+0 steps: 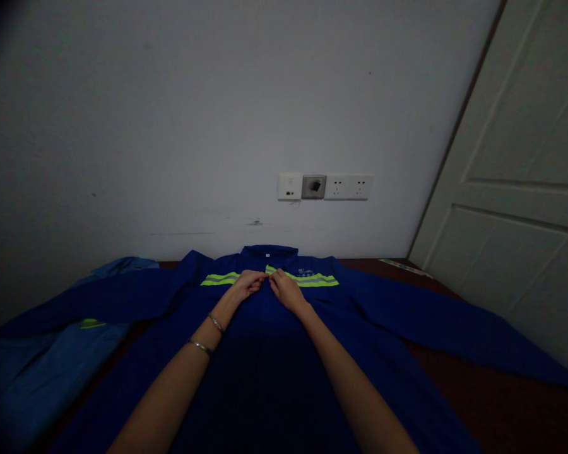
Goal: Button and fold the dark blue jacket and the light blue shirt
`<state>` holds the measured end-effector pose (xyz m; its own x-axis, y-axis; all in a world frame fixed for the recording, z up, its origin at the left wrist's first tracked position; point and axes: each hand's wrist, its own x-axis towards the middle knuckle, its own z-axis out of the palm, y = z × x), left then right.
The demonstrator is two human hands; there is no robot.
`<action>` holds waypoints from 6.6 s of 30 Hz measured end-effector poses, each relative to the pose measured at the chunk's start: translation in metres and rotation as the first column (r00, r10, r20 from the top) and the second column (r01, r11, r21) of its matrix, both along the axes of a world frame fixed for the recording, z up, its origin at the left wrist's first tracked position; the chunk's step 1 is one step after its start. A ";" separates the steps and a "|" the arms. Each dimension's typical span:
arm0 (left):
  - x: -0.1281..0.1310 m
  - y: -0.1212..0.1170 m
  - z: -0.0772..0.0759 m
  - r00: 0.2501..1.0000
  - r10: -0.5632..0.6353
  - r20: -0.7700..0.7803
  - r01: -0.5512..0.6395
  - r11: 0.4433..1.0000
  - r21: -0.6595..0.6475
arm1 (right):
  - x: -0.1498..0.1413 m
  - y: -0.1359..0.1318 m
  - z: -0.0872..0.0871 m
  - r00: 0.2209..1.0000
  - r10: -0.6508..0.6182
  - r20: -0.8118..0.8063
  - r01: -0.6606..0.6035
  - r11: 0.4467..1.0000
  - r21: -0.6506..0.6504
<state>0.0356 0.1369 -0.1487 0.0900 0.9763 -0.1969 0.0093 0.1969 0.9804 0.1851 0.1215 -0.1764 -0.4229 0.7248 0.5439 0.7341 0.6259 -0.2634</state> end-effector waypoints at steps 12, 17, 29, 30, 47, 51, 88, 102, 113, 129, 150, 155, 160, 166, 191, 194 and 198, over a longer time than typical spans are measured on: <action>-0.029 0.004 0.000 0.856 -0.132 -0.500 0.299 0.915 0.272 | 0.001 0.017 -0.014 0.935 0.040 -0.354 -0.085 0.990 -0.115; -0.022 0.006 -0.005 0.838 -0.028 -0.545 0.288 0.871 0.398 | -0.004 0.008 -0.001 0.913 -0.026 -0.407 -0.063 0.977 -0.203; -0.026 0.013 -0.014 0.828 -0.022 -0.560 0.322 0.837 0.442 | -0.010 -0.001 0.022 0.956 -0.107 -0.272 0.030 0.962 -0.273; -0.027 0.012 -0.013 0.821 -0.010 -0.571 0.314 0.843 0.437 | -0.008 -0.001 0.023 0.949 -0.131 -0.287 0.049 0.960 -0.276; -0.004 -0.068 0.046 0.471 -0.633 -0.614 0.556 0.753 -0.351 | 0.006 -0.029 0.048 0.933 -0.153 -0.325 0.033 0.937 -0.347; -0.002 -0.083 0.018 0.606 -0.448 -0.657 0.489 0.862 -0.137 | 0.013 -0.055 0.044 0.973 -0.046 -0.226 -0.007 0.973 -0.231; -0.013 -0.091 -0.005 0.942 -0.251 -0.225 0.260 0.965 0.012 | 0.012 -0.116 -0.004 0.979 0.154 -0.136 -0.166 0.983 -0.078; -0.031 -0.096 0.005 0.639 -0.262 -0.724 0.649 0.689 0.324 | 0.009 -0.110 -0.010 0.779 -0.018 -0.627 -0.334 0.835 -0.438; -0.016 -0.112 0.003 0.582 0.027 -0.813 0.661 0.567 0.492 | 0.004 -0.109 0.005 0.665 -0.310 -0.679 -0.319 0.705 -0.634; -0.023 -0.104 -0.001 0.613 -0.185 -0.768 0.665 0.645 0.376 | 0.005 -0.107 0.009 0.682 -0.351 -0.642 -0.348 0.617 -0.706; -0.031 -0.101 0.000 0.663 -0.152 -0.733 0.561 0.749 0.353 | 0.016 -0.109 0.029 0.763 -0.346 -0.546 -0.277 0.588 -0.760; -0.033 -0.130 0.021 0.707 -0.184 -0.683 0.498 0.815 0.296 | 0.019 -0.115 0.041 0.797 -0.312 -0.517 -0.246 0.615 -0.750; -0.025 -0.173 0.023 0.600 -0.608 -0.520 0.682 0.728 -0.065 | 0.014 -0.119 0.041 0.808 -0.242 -0.537 -0.224 0.716 -0.661; -0.013 -0.189 -0.002 0.683 -0.528 -0.504 0.605 0.796 -0.013 | 0.011 -0.143 0.038 0.862 -0.171 -0.477 -0.187 0.768 -0.613; -0.015 -0.201 -0.009 0.794 -0.341 -0.503 0.428 0.902 0.063 | 0.015 -0.237 0.010 0.929 0.055 0.367 -0.075 0.996 0.042; -0.016 -0.203 -0.009 0.790 -0.366 -0.492 0.453 0.889 0.067 | 0.015 -0.235 0.007 0.928 0.067 0.365 -0.091 0.995 0.050; -0.017 -0.204 -0.011 0.804 -0.345 -0.484 0.440 0.893 0.095 | 0.015 -0.234 0.006 0.945 0.085 0.317 -0.107 0.993 0.051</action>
<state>0.0182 -0.0669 -0.1602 0.4235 0.8976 -0.1223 0.4853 -0.1109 0.8673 0.1997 -0.1126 -0.1706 -0.6458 0.6391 0.4177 0.7082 0.7058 0.0152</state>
